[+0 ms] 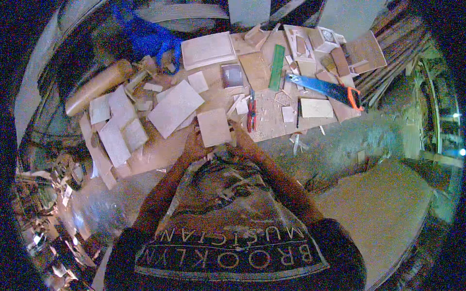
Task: Assemble small wooden panels into a box-like structure and apply adhesive.
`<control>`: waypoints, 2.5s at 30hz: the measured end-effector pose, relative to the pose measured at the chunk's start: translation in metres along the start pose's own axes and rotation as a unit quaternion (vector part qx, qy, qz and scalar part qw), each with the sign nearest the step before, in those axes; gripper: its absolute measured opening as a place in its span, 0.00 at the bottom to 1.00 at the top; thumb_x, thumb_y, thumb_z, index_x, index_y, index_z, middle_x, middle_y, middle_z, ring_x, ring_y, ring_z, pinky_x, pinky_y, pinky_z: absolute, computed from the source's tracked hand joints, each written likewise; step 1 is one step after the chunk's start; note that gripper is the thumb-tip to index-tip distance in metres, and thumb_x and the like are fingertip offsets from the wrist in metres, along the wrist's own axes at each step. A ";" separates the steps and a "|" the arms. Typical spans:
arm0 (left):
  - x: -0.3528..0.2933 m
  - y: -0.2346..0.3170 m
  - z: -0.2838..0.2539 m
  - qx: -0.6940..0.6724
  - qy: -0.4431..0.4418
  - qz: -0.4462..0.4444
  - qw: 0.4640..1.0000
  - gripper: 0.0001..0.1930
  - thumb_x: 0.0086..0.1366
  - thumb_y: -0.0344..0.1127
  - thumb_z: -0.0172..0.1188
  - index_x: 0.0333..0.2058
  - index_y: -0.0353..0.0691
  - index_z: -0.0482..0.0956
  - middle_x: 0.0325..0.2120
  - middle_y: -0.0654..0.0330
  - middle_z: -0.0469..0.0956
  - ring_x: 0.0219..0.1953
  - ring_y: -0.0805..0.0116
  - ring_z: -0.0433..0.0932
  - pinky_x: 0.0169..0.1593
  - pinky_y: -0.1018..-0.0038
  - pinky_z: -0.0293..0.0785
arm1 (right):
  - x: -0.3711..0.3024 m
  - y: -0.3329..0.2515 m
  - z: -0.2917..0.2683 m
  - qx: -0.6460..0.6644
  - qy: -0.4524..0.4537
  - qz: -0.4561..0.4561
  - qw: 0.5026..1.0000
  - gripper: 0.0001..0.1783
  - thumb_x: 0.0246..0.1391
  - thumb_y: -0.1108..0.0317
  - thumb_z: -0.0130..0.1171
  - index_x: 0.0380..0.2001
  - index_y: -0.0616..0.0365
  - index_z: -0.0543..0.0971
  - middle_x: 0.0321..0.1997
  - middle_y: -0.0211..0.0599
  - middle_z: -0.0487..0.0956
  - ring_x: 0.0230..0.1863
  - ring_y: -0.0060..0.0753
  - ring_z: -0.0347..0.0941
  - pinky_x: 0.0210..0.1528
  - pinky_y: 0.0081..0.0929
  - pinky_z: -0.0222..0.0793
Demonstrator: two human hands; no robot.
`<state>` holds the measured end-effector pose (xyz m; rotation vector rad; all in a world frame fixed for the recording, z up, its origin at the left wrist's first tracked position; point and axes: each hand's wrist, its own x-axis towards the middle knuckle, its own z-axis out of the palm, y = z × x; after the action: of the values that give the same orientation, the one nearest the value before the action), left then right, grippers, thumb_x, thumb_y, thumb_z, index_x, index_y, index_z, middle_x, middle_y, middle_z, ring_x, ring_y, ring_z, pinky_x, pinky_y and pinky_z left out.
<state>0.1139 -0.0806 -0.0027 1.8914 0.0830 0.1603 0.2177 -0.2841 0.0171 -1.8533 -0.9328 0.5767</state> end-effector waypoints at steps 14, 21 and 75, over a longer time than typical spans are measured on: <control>-0.038 -0.015 -0.014 -0.283 0.096 -0.236 0.925 0.32 0.56 0.28 0.62 0.58 0.34 0.57 0.54 0.52 0.70 0.54 0.58 0.72 0.58 0.64 0.70 | -0.020 0.012 -0.025 0.015 0.039 0.068 0.997 0.18 0.55 0.66 0.60 0.48 0.60 0.75 0.47 0.41 0.79 0.37 0.30 0.77 0.37 0.29 0.73; -0.047 -0.002 -0.011 -0.325 0.127 -0.276 0.896 0.30 0.57 0.35 0.60 0.58 0.41 0.61 0.49 0.55 0.71 0.54 0.61 0.71 0.54 0.64 0.72 | -0.007 0.120 -0.092 -0.177 0.269 0.105 0.941 0.10 0.51 0.71 0.59 0.37 0.62 0.81 0.36 0.48 0.81 0.37 0.42 0.80 0.39 0.33 0.74; 0.042 0.112 0.013 0.141 0.210 -0.139 0.957 0.15 0.61 0.31 0.60 0.46 0.35 0.76 0.39 0.58 0.79 0.37 0.67 0.78 0.40 0.74 0.75 | -0.061 0.004 -0.110 0.356 0.251 0.138 0.890 0.11 0.56 0.75 0.60 0.43 0.63 0.77 0.36 0.34 0.80 0.35 0.23 0.77 0.39 0.23 0.74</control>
<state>0.1545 -0.1230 0.1017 2.0764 0.6908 0.3712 0.2613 -0.3934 0.0620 -1.3466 -0.0700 0.4818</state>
